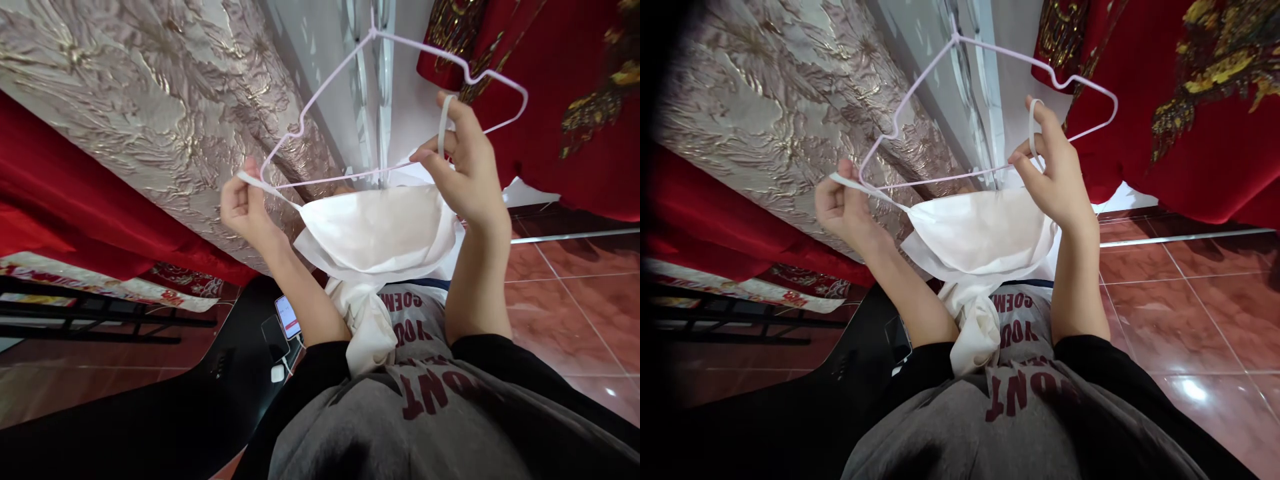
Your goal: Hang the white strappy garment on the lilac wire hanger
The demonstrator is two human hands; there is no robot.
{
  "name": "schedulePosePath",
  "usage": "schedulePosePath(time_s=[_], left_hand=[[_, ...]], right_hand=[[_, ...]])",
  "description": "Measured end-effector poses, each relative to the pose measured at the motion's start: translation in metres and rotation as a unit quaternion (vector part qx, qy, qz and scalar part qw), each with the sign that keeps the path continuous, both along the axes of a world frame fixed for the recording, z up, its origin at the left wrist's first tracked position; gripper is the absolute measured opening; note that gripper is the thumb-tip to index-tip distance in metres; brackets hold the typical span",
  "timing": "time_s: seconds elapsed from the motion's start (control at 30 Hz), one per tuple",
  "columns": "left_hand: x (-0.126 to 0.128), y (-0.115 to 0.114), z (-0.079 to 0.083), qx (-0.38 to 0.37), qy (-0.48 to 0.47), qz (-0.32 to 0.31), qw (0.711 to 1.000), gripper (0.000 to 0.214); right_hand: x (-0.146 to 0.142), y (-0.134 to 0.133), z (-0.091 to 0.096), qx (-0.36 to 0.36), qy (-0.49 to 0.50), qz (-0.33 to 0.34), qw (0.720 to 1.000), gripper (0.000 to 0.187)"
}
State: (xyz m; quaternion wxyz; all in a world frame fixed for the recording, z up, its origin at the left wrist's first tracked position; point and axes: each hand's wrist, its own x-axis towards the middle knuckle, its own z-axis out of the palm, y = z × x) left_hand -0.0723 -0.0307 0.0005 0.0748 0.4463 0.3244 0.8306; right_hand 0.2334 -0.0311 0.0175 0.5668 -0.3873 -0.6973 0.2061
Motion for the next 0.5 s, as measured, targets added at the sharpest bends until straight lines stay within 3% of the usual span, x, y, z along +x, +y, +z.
schedulePosePath(time_s=[0.13,0.2,0.33,0.43,0.5], left_hand=[[0.012,0.008,0.034,-0.042,0.182,-0.118,0.975,0.019],[0.02,0.016,0.052,-0.094,0.22,-0.142,0.961,0.015],[0.032,0.028,0.069,-0.194,0.104,-0.185,0.958,0.015],[0.034,0.027,0.062,-0.205,-0.011,-0.2,0.958,0.016],[0.033,0.022,0.052,-0.206,-0.033,-0.204,0.957,0.024]], right_hand=[[0.001,0.001,-0.001,0.013,0.007,-0.014,1.0,0.055],[0.002,0.0,0.0,0.012,0.0,-0.018,1.0,0.053],[0.003,-0.005,0.004,0.011,-0.002,-0.019,1.0,0.053],[0.003,-0.007,0.005,0.016,-0.008,-0.014,1.0,0.051],[0.001,-0.007,0.005,0.016,-0.01,-0.016,1.0,0.046]])
